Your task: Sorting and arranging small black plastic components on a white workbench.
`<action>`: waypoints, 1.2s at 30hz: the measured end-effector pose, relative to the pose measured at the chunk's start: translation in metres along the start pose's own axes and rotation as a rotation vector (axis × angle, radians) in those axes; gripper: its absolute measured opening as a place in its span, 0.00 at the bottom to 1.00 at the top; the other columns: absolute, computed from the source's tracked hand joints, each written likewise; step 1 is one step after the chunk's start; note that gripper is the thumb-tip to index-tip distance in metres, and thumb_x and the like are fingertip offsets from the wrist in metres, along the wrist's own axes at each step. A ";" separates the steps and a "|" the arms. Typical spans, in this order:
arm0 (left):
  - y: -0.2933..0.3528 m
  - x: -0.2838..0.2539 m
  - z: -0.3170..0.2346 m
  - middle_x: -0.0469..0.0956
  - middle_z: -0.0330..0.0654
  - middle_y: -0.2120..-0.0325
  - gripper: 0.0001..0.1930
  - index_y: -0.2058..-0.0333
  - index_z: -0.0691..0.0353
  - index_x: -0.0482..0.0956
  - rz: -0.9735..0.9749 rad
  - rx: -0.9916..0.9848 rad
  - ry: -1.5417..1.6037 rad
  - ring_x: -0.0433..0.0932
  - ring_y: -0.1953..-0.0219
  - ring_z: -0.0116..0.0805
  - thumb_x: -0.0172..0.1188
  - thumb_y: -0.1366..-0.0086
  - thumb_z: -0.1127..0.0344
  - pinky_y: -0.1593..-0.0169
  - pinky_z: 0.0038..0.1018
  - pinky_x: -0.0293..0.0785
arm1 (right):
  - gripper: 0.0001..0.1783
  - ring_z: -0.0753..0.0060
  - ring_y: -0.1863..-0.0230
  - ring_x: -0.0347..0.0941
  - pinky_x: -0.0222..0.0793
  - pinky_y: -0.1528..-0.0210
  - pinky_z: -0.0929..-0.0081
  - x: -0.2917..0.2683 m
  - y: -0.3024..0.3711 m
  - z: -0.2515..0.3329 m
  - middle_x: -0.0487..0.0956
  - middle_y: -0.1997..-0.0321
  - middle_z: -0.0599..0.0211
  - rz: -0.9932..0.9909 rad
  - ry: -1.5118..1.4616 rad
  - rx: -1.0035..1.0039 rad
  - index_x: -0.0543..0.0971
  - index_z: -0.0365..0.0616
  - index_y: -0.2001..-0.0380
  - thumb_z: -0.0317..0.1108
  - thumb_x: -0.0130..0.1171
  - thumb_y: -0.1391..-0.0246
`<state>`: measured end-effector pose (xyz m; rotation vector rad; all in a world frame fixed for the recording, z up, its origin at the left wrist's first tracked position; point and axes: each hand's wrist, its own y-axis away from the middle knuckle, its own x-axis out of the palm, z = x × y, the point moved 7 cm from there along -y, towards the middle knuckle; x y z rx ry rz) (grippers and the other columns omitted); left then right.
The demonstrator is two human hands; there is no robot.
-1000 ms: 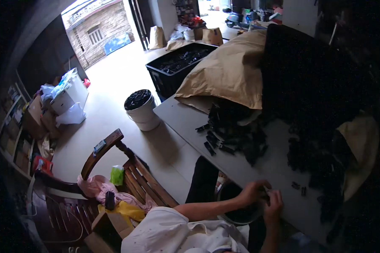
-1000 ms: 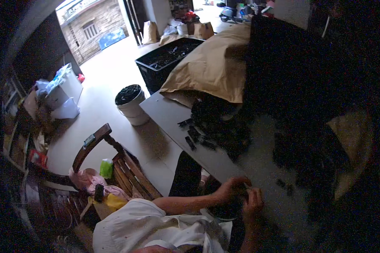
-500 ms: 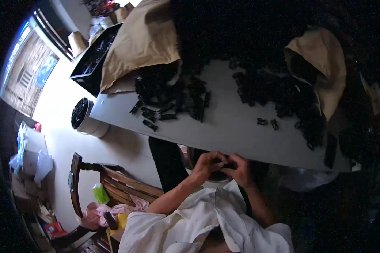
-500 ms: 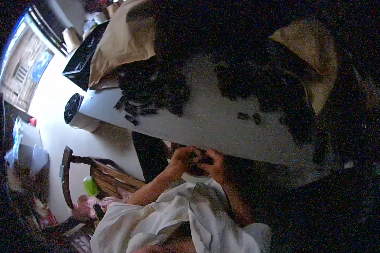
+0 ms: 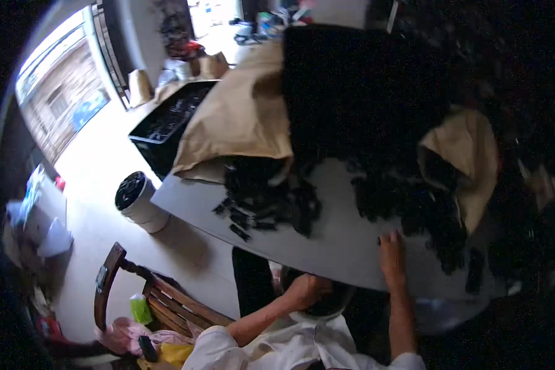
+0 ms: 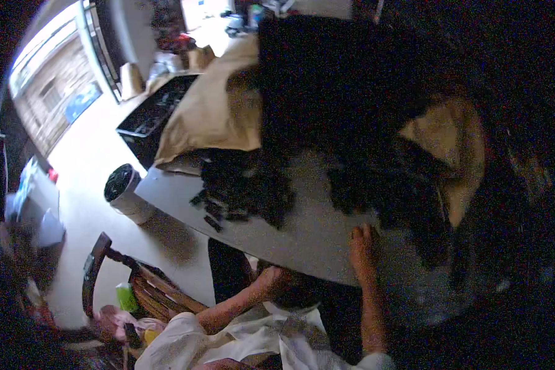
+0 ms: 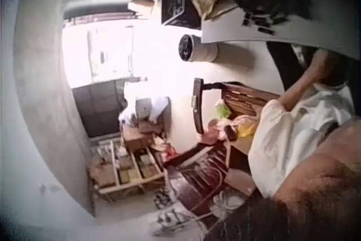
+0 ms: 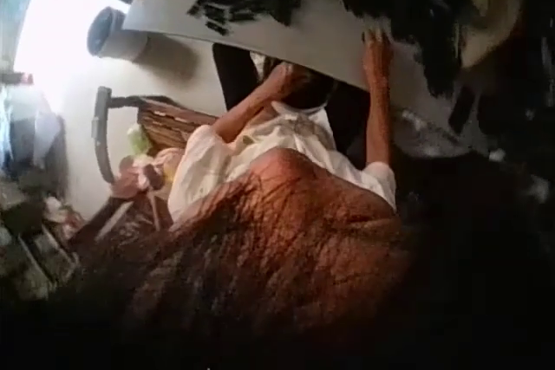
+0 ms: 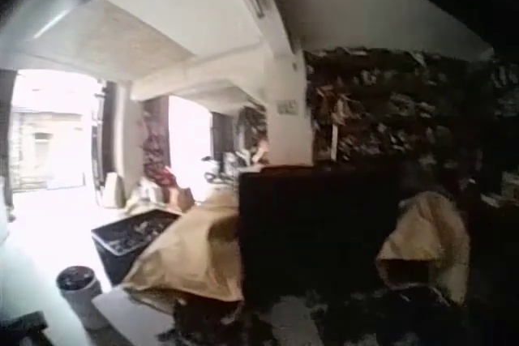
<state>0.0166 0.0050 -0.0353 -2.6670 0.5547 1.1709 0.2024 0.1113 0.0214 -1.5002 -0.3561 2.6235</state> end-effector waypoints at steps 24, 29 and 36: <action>-0.084 -0.072 0.027 0.67 0.47 0.62 0.06 0.68 0.64 0.72 -0.739 0.053 -0.450 0.68 0.63 0.44 0.50 0.46 0.72 0.62 0.33 0.66 | 0.14 0.46 0.59 0.68 0.66 0.61 0.57 0.038 0.022 -0.034 0.68 0.54 0.47 -0.014 0.258 -0.247 0.69 0.34 0.60 0.29 0.52 0.50; -0.080 -0.059 0.018 0.72 0.39 0.78 0.10 0.64 0.64 0.71 -0.519 0.007 1.274 0.69 0.77 0.29 0.49 0.38 0.63 0.72 0.24 0.65 | 0.09 0.54 0.66 0.70 0.67 0.66 0.64 0.010 0.029 -0.007 0.72 0.65 0.52 -0.040 -0.172 -0.080 0.70 0.34 0.64 0.26 0.51 0.50; -0.069 -0.044 0.001 0.74 0.41 0.74 0.10 0.64 0.67 0.73 -0.389 -0.016 0.712 0.70 0.72 0.28 0.53 0.42 0.68 0.68 0.27 0.66 | 0.08 0.69 0.69 0.71 0.65 0.66 0.73 0.022 0.035 0.009 0.73 0.69 0.58 0.046 -0.499 -0.180 0.71 0.36 0.67 0.22 0.51 0.54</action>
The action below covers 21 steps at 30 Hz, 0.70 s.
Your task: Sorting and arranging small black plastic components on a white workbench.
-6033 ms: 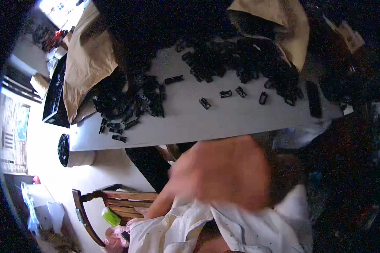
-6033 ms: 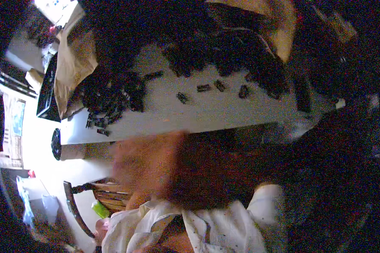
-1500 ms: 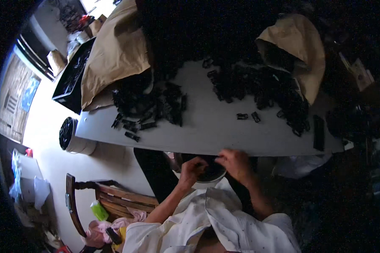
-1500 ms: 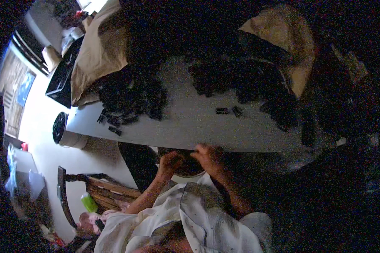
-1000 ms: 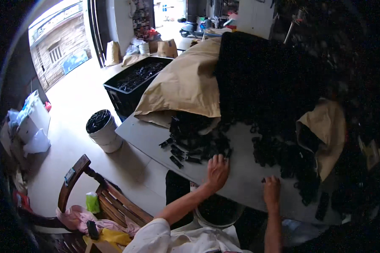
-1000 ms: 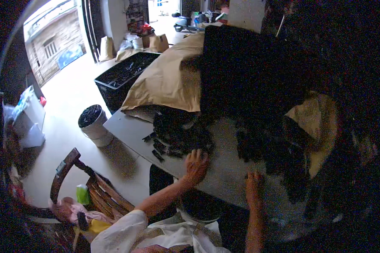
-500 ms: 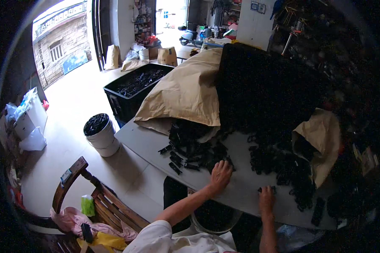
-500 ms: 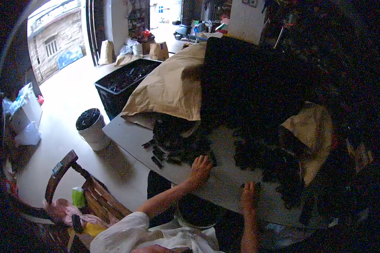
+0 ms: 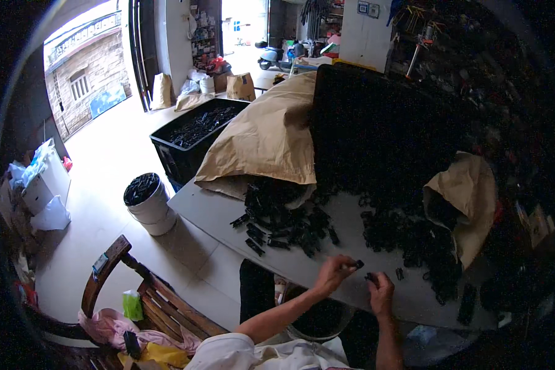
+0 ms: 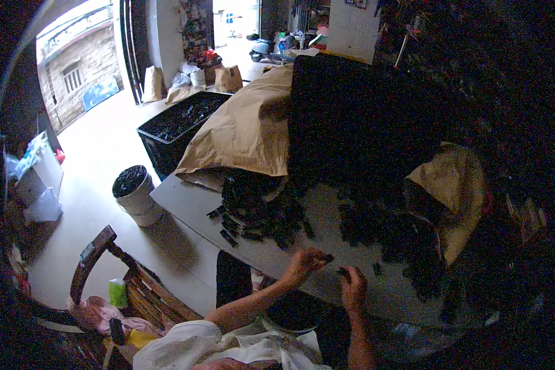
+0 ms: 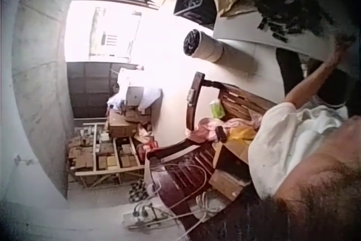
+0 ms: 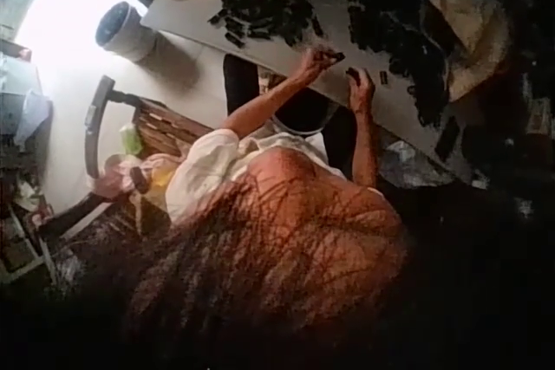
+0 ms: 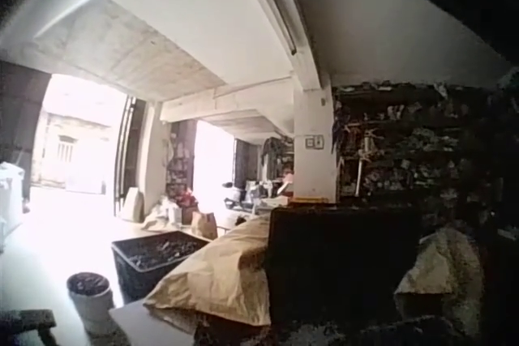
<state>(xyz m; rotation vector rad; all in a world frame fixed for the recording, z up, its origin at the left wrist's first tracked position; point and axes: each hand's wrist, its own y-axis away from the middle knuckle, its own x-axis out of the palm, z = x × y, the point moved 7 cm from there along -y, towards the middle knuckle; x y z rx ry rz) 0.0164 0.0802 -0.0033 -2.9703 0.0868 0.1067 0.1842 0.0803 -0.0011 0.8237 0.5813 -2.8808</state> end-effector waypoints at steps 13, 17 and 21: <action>0.022 0.005 0.020 0.74 0.42 0.67 0.14 0.58 0.61 0.68 0.032 -0.246 0.651 0.74 0.66 0.33 0.54 0.45 0.73 0.65 0.28 0.71 | 0.16 0.45 0.57 0.65 0.64 0.61 0.57 -0.005 0.002 -0.017 0.65 0.54 0.51 0.008 0.642 -0.023 0.71 0.39 0.62 0.30 0.59 0.57; 0.028 0.009 0.024 0.74 0.41 0.68 0.14 0.58 0.60 0.69 0.017 -0.186 0.687 0.72 0.64 0.33 0.55 0.45 0.72 0.64 0.30 0.71 | 0.18 0.46 0.58 0.66 0.64 0.60 0.57 -0.008 0.014 -0.020 0.66 0.55 0.51 -0.047 0.715 -0.024 0.71 0.36 0.61 0.31 0.59 0.57; 0.021 0.016 0.052 0.74 0.40 0.68 0.10 0.62 0.60 0.71 0.016 -0.326 0.560 0.72 0.66 0.33 0.56 0.45 0.69 0.64 0.30 0.71 | 0.17 0.50 0.59 0.68 0.65 0.61 0.61 -0.031 0.011 -0.015 0.68 0.58 0.52 -0.065 0.580 -0.026 0.71 0.37 0.61 0.31 0.58 0.56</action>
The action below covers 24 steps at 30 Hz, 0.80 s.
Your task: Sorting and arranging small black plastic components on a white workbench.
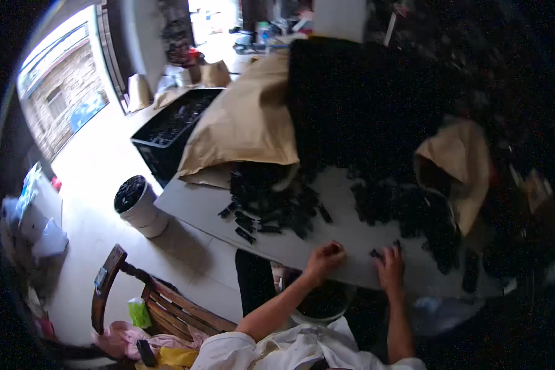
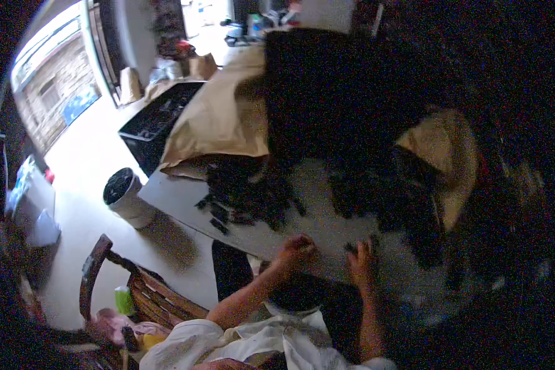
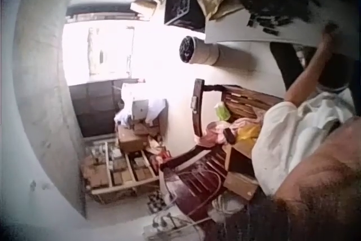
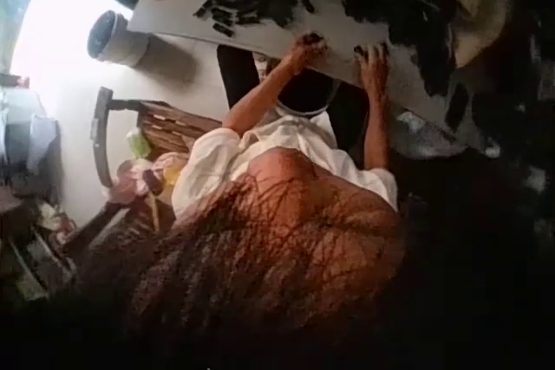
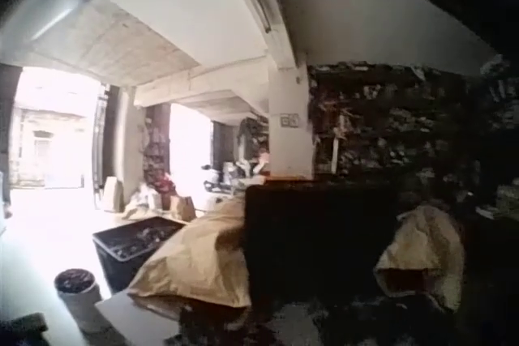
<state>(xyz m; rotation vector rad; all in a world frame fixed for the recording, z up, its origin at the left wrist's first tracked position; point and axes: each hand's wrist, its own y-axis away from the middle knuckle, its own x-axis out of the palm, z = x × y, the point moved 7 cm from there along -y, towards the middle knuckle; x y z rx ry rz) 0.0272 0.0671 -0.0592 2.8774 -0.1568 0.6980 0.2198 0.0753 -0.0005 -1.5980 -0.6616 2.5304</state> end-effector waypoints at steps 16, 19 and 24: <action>0.018 -0.002 -0.030 0.70 0.35 0.74 0.07 0.67 0.60 0.69 -0.091 -0.004 -0.162 0.69 0.73 0.26 0.54 0.46 0.72 0.69 0.23 0.68 | 0.10 0.62 0.67 0.72 0.68 0.67 0.71 -0.041 -0.014 -0.076 0.71 0.67 0.61 -0.103 -0.060 0.148 0.73 0.39 0.68 0.22 0.57 0.58; 0.019 -0.006 -0.021 0.69 0.34 0.74 0.08 0.65 0.59 0.69 -0.099 -0.015 -0.092 0.67 0.75 0.25 0.54 0.45 0.72 0.71 0.23 0.67 | 0.10 0.60 0.68 0.71 0.67 0.67 0.69 -0.043 -0.021 -0.091 0.71 0.68 0.61 -0.202 -0.036 0.168 0.73 0.41 0.69 0.22 0.57 0.60; 0.023 -0.012 -0.019 0.71 0.36 0.73 0.08 0.65 0.60 0.69 -0.113 -0.027 -0.071 0.70 0.72 0.27 0.54 0.44 0.71 0.69 0.24 0.69 | 0.10 0.57 0.67 0.70 0.65 0.66 0.67 -0.089 -0.021 -0.119 0.71 0.70 0.59 -0.253 0.065 0.281 0.74 0.40 0.71 0.20 0.55 0.62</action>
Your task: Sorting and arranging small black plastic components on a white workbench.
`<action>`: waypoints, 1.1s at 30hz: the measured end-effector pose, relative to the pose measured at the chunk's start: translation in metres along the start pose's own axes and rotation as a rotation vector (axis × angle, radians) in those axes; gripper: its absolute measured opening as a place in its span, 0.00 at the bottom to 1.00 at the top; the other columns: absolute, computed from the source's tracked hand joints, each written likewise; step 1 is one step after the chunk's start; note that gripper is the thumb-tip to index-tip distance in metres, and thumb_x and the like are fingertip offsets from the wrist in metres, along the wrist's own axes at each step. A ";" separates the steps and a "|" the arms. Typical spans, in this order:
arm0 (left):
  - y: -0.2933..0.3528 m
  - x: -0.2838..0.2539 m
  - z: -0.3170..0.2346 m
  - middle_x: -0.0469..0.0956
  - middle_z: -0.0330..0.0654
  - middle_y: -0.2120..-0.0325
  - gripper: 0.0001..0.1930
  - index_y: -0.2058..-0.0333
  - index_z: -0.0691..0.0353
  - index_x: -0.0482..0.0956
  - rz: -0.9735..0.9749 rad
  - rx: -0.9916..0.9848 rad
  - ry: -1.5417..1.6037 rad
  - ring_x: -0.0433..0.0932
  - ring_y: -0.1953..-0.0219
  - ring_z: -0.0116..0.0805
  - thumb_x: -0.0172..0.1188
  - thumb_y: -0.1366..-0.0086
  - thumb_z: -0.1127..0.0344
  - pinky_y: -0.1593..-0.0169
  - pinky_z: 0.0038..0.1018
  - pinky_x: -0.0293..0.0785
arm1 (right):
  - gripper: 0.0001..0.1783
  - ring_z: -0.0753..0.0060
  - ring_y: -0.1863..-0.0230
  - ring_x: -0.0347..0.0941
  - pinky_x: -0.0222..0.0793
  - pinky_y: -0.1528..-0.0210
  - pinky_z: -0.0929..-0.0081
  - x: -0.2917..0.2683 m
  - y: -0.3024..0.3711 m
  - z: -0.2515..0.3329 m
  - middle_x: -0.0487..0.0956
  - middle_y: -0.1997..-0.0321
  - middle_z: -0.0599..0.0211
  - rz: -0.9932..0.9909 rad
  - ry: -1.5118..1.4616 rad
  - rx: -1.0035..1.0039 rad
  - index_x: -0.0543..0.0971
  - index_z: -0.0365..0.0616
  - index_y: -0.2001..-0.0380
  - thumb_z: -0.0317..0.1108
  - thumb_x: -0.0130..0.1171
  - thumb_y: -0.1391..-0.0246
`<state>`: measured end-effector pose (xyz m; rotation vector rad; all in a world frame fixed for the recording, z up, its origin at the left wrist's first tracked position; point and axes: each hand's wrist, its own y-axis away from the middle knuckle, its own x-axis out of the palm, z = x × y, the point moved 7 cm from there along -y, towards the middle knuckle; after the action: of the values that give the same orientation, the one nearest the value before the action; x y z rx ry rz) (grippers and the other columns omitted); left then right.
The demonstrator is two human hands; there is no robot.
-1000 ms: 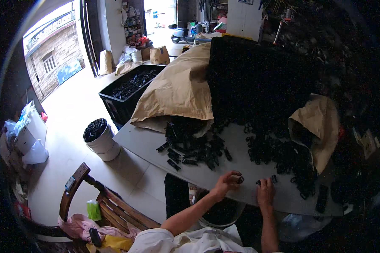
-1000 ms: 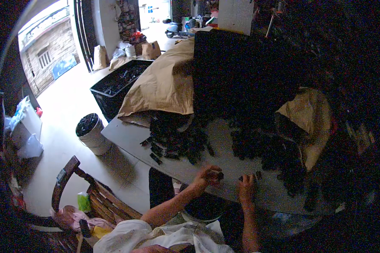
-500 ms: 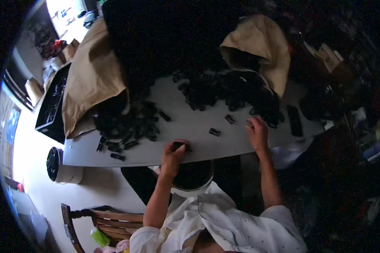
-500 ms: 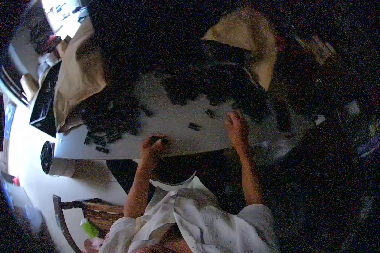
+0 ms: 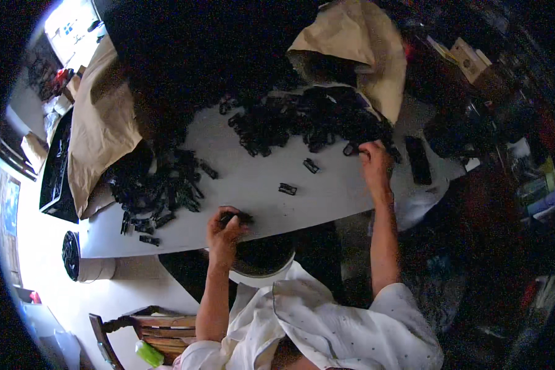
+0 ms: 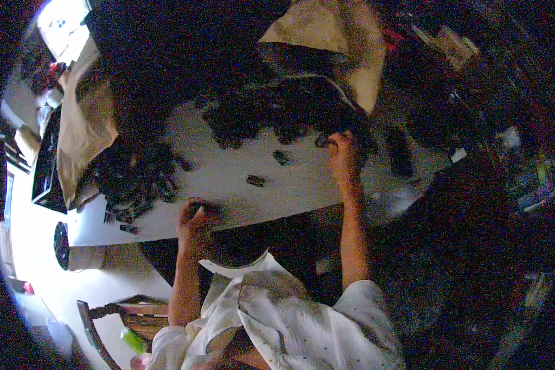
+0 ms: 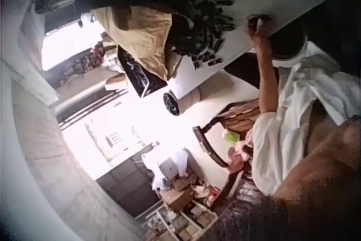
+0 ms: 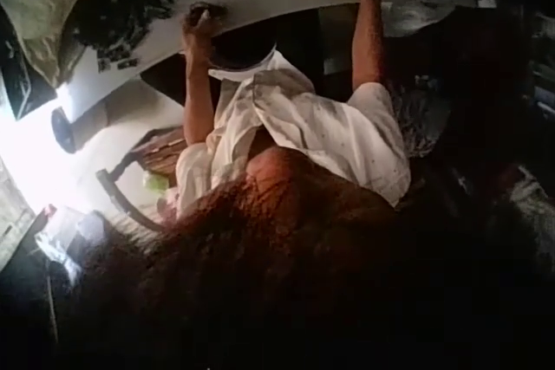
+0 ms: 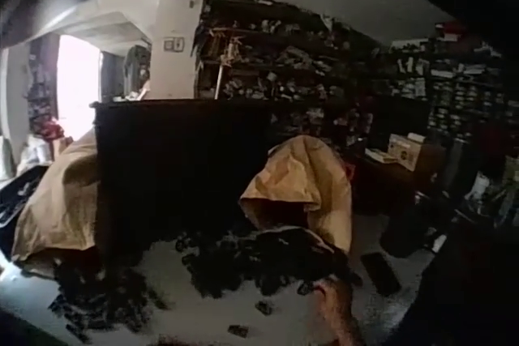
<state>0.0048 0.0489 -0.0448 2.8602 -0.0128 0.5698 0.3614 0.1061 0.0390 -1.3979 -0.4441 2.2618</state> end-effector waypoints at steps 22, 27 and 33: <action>0.001 0.001 0.012 0.71 0.39 0.70 0.07 0.64 0.60 0.70 0.111 0.014 0.044 0.73 0.70 0.28 0.54 0.43 0.72 0.66 0.24 0.72 | 0.10 0.66 0.66 0.67 0.64 0.67 0.71 0.046 0.020 0.008 0.70 0.69 0.63 0.081 -0.279 -0.183 0.73 0.37 0.66 0.24 0.52 0.56; -0.005 0.000 0.013 0.71 0.39 0.68 0.10 0.63 0.60 0.70 0.083 -0.019 0.102 0.74 0.68 0.31 0.56 0.45 0.73 0.63 0.27 0.72 | 0.10 0.73 0.69 0.67 0.63 0.66 0.73 0.080 0.022 -0.037 0.71 0.70 0.65 0.346 -0.502 0.231 0.73 0.37 0.65 0.25 0.48 0.52; -0.006 -0.001 -0.007 0.72 0.41 0.69 0.09 0.63 0.62 0.69 0.106 0.044 0.056 0.75 0.68 0.31 0.53 0.44 0.77 0.63 0.28 0.73 | 0.12 0.57 0.59 0.68 0.63 0.58 0.67 0.064 0.009 0.008 0.72 0.62 0.54 0.294 -0.070 -0.142 0.72 0.37 0.62 0.29 0.49 0.50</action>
<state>0.0019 0.0568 -0.0398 2.8982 -0.1454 0.6791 0.3272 0.1321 -0.0106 -1.5444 -0.4543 2.5637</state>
